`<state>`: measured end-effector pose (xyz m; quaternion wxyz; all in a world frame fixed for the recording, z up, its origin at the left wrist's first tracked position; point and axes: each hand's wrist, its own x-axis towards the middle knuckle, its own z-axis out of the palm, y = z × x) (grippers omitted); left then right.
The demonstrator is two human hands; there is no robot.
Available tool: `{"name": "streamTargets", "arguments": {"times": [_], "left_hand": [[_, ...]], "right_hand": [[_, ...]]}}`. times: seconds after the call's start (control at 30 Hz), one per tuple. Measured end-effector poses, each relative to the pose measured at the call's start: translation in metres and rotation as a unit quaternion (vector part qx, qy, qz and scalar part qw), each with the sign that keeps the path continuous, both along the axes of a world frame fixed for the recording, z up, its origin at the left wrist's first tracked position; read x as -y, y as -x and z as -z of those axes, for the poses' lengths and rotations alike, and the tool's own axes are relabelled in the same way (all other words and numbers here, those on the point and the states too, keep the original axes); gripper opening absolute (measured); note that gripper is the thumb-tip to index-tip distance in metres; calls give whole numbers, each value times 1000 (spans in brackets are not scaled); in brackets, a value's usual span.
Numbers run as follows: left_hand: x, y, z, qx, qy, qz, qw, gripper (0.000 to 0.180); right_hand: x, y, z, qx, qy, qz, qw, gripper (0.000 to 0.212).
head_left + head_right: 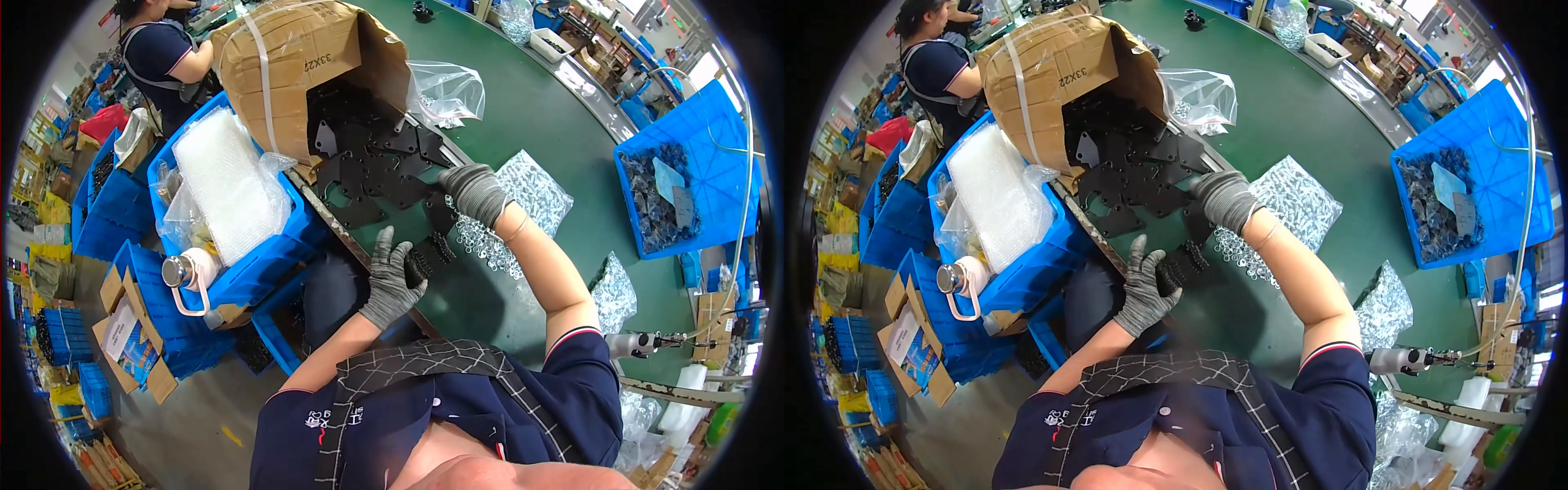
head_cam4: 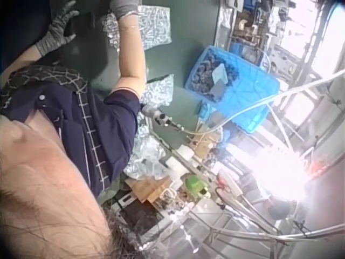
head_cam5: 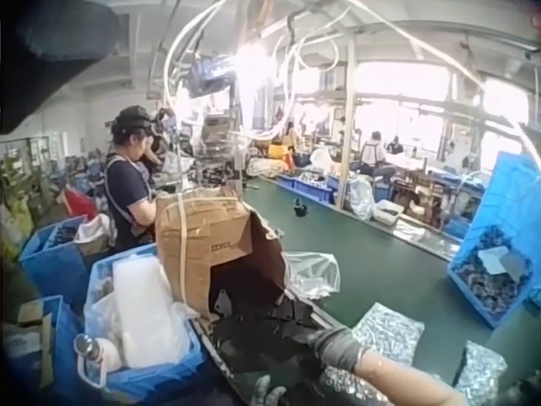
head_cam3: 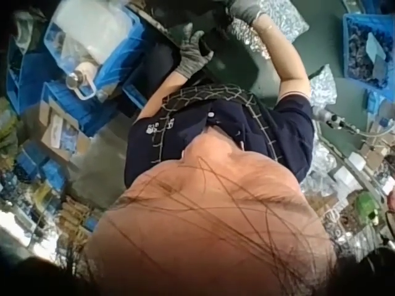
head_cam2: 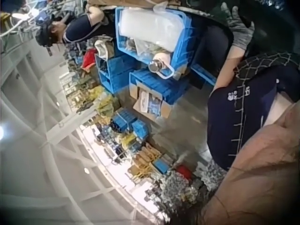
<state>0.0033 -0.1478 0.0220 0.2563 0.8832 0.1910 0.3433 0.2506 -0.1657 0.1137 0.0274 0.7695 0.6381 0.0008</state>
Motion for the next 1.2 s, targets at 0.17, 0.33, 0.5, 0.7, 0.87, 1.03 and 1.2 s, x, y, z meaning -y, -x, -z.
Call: {"name": "streamTargets", "arguments": {"times": [0.17,0.33,0.5,0.7,0.87,1.03,1.2], "left_hand": [[-1,-4,3,49,-51,-14,997,91],[-3,-1,20,-5,83,51,995,90],[-7,-3,11,9,42,56,997,85],[-4,0,17,-2,51,39,998,80],[-3,-3,12,21,-18,25,999,73],[-4,-1,22,14,12,45,999,78],[-2,-1,15,11,48,36,998,75]], "right_hand": [[-9,30,-3,-225,75,-214,948,21],[-13,-19,6,-30,75,-226,971,23],[0,-34,42,80,-79,-327,938,21],[-25,-35,36,160,83,-321,930,15],[-40,-37,34,192,213,-309,907,15],[-33,-45,30,165,129,-327,921,15],[-20,-39,-17,91,139,-279,946,18]]}}
